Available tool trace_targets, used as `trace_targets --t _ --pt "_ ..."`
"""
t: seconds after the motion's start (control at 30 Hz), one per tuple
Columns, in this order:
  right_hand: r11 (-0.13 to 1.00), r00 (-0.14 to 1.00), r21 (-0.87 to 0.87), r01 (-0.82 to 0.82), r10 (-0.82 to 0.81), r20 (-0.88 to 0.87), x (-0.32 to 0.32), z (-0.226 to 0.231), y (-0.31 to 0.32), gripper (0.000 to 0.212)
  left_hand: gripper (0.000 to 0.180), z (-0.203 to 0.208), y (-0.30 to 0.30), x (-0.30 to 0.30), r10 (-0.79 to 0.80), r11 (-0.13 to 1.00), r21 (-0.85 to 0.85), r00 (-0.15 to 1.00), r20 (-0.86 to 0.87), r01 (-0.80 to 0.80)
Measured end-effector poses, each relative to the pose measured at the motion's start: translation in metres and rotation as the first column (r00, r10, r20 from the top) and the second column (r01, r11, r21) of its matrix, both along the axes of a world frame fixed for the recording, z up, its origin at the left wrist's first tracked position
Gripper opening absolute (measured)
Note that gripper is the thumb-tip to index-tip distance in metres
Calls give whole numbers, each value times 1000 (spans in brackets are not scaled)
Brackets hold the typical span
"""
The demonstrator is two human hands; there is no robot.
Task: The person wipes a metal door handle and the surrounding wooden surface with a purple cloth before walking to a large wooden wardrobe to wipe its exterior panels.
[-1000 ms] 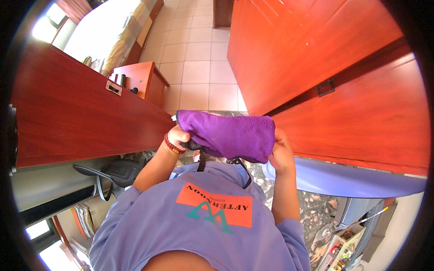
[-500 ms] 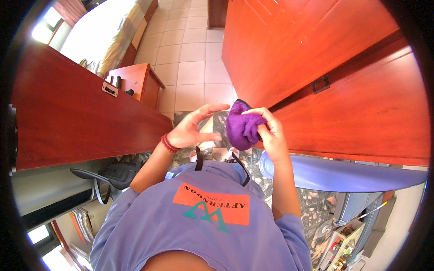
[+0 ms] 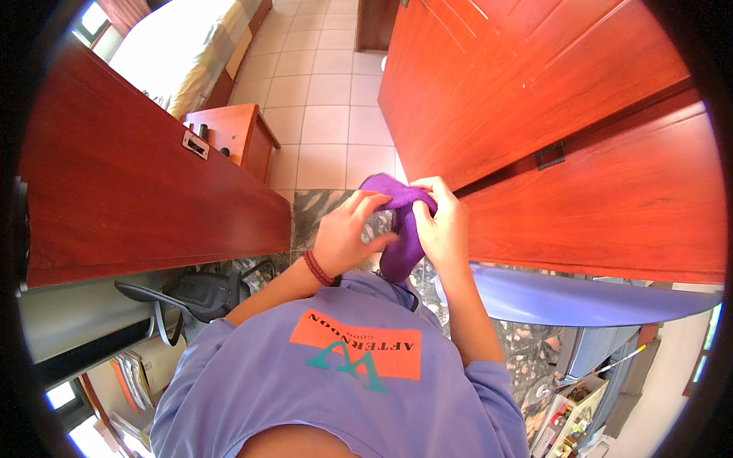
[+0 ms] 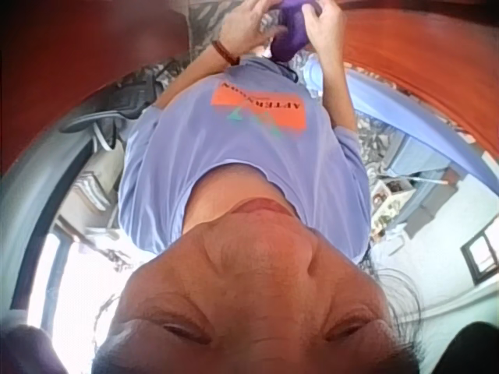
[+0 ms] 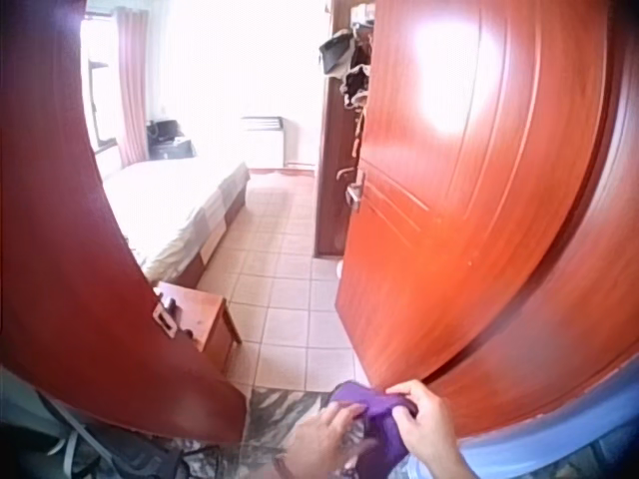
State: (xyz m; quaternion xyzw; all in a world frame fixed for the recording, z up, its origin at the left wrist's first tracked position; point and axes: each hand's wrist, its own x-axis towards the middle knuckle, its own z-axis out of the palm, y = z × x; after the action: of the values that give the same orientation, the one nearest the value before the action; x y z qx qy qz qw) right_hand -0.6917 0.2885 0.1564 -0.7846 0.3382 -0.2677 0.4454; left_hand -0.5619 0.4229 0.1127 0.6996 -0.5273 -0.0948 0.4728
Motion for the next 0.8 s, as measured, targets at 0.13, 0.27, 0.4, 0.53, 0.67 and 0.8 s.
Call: trace_targets --t 0.13,0.27,0.4,0.53,0.67,0.8 --pt "997 997 -25 -78 78 -4 7 14 4 23 35 -27 7 44 -42 988 148 998 -46 48" --pt "992 993 48 -116 117 -17 8 14 -2 24 37 -14 9 53 -161 987 -42 979 -128 157" --pt "992 994 85 -90 94 -48 13 26 5 25 44 -31 10 36 -208 978 25 977 -52 209" --pt "998 985 -42 -46 39 -167 9 27 6 25 22 -41 13 49 -75 996 -45 994 -79 72" --pt "926 870 -364 -102 -94 -484 5 9 9 24 20 -25 16 82 -39 998 54 998 43 37" --pt "940 613 -328 -88 -209 -762 11 -37 10 31 13 0 21 73 -45 998 -45 982 186 54"
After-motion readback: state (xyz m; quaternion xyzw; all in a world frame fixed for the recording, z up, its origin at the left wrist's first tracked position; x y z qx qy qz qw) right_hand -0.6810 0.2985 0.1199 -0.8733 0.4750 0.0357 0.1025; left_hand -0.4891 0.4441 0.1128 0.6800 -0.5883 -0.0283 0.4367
